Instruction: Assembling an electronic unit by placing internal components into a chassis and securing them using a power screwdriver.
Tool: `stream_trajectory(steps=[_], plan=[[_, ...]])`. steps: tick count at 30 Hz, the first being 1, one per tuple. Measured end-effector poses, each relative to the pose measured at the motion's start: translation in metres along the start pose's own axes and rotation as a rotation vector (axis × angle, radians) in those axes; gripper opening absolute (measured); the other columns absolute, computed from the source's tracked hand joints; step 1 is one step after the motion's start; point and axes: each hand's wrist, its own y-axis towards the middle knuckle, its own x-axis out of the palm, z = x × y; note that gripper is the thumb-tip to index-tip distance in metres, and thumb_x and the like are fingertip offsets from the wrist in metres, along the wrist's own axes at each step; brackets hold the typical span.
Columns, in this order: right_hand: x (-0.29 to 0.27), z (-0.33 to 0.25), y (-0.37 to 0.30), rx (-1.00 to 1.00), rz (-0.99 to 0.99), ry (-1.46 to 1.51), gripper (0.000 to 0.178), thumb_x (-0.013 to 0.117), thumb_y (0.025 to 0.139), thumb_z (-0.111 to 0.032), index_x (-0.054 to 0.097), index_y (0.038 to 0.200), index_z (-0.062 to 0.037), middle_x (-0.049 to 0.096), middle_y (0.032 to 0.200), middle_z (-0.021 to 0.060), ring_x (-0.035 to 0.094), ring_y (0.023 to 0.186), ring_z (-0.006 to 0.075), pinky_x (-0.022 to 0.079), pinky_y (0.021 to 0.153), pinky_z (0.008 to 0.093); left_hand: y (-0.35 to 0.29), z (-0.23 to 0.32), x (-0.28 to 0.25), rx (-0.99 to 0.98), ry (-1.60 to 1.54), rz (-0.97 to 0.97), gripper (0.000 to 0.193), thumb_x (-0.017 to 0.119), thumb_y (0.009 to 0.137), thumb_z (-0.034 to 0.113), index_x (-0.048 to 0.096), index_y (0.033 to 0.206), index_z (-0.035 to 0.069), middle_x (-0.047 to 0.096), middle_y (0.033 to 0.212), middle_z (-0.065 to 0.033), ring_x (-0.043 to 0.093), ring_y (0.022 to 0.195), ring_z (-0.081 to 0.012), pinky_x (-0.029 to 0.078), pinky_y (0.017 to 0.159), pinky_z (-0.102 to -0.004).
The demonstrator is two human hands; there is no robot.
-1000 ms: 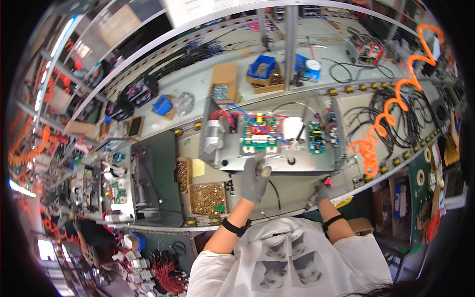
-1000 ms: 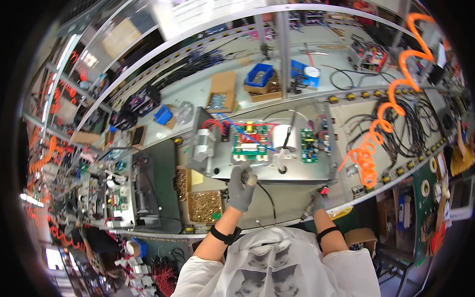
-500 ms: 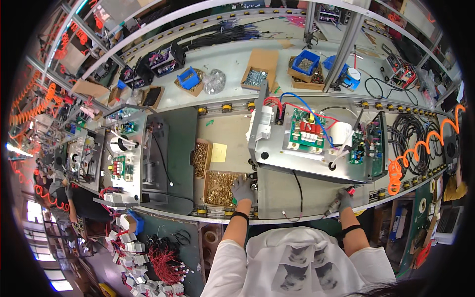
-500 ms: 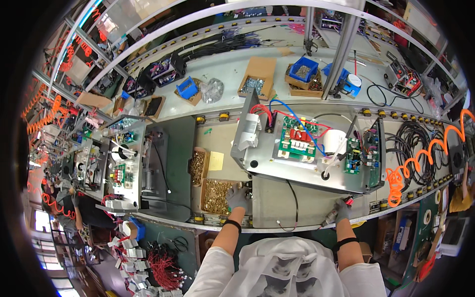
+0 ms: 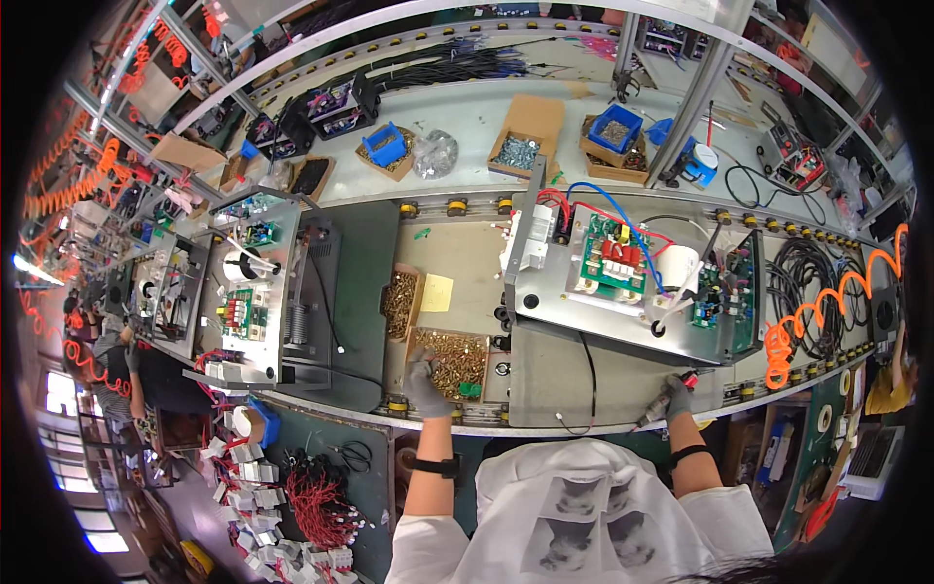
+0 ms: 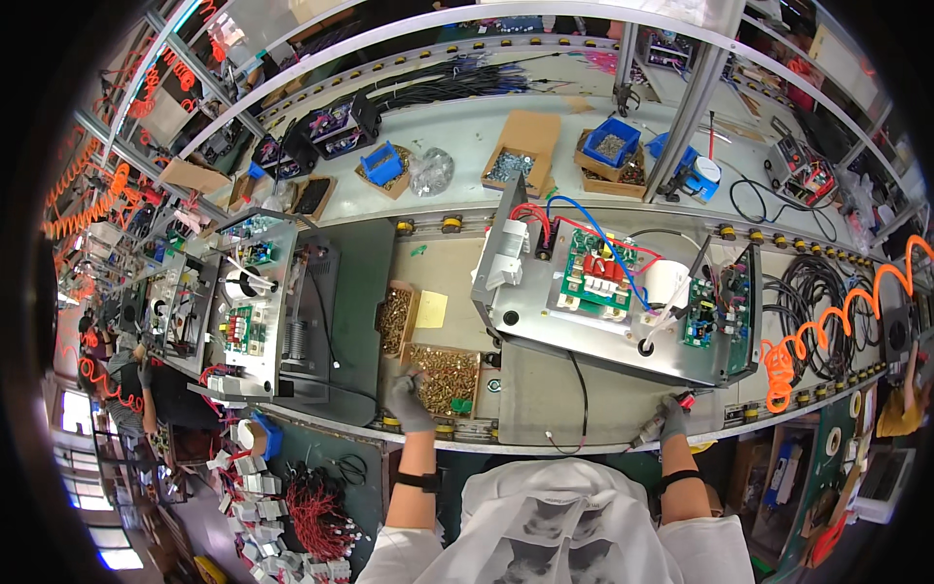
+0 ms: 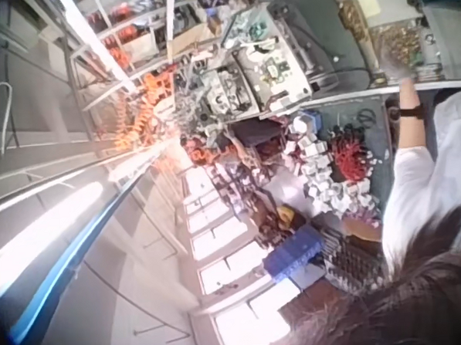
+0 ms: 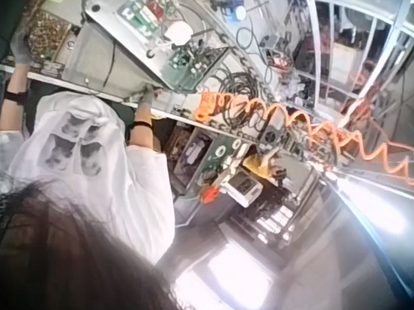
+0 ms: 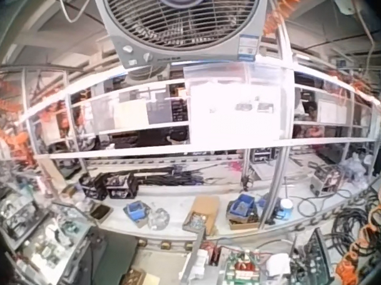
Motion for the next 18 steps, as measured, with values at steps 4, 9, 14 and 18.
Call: stream_trajectory(steps=[4, 9, 14, 18], plan=[[0.005, 0.001, 0.002, 0.005, -0.038, 0.033, 0.012, 0.064, 0.072, -0.013, 0.057, 0.083, -0.0125, 0.054, 0.063, 0.0047, 0.048, 0.047, 0.0162, 0.039, 0.04, 0.028, -0.005, 0.033, -0.009, 0.116, -0.126, -0.265, 0.011, 0.043, 0.08, 0.006, 0.051, 0.075, 0.0, 0.063, 0.076, -0.0156, 0.058, 0.07, -0.0174, 0.047, 0.072, -0.0311], [0.01, -0.002, -0.006, -0.022, 0.02, -0.008, 0.015, 0.066, 0.071, -0.012, 0.057, 0.083, -0.0116, 0.056, 0.064, 0.0047, 0.051, 0.049, 0.0159, 0.04, 0.041, 0.0284, 0.011, 0.062, 0.018, 0.147, -0.057, -0.012, 0.011, 0.051, 0.081, 0.014, 0.045, 0.077, 0.006, 0.052, 0.068, -0.006, 0.05, 0.059, -0.0152, 0.046, 0.064, -0.0285], [0.011, -0.002, -0.006, -0.078, -0.015, -0.026, 0.018, 0.068, 0.07, -0.011, 0.057, 0.085, -0.0112, 0.057, 0.065, 0.004, 0.053, 0.053, 0.0161, 0.042, 0.046, 0.0278, 0.075, 0.13, -0.005, 0.145, -0.385, 0.444, 0.015, 0.054, 0.087, 0.023, 0.049, 0.093, 0.011, 0.05, 0.076, 0.0005, 0.039, 0.054, -0.0081, 0.036, 0.051, -0.0233], [0.002, 0.006, 0.001, -0.047, -0.001, -0.035, 0.019, 0.068, 0.07, -0.011, 0.058, 0.085, -0.0085, 0.058, 0.069, 0.004, 0.055, 0.055, 0.0169, 0.044, 0.049, 0.0294, 0.033, 0.15, 0.016, 0.166, -0.206, -0.282, 0.02, 0.052, 0.088, 0.021, 0.046, 0.103, 0.01, 0.052, 0.089, -0.002, 0.046, 0.066, -0.007, 0.04, 0.055, -0.0208]])
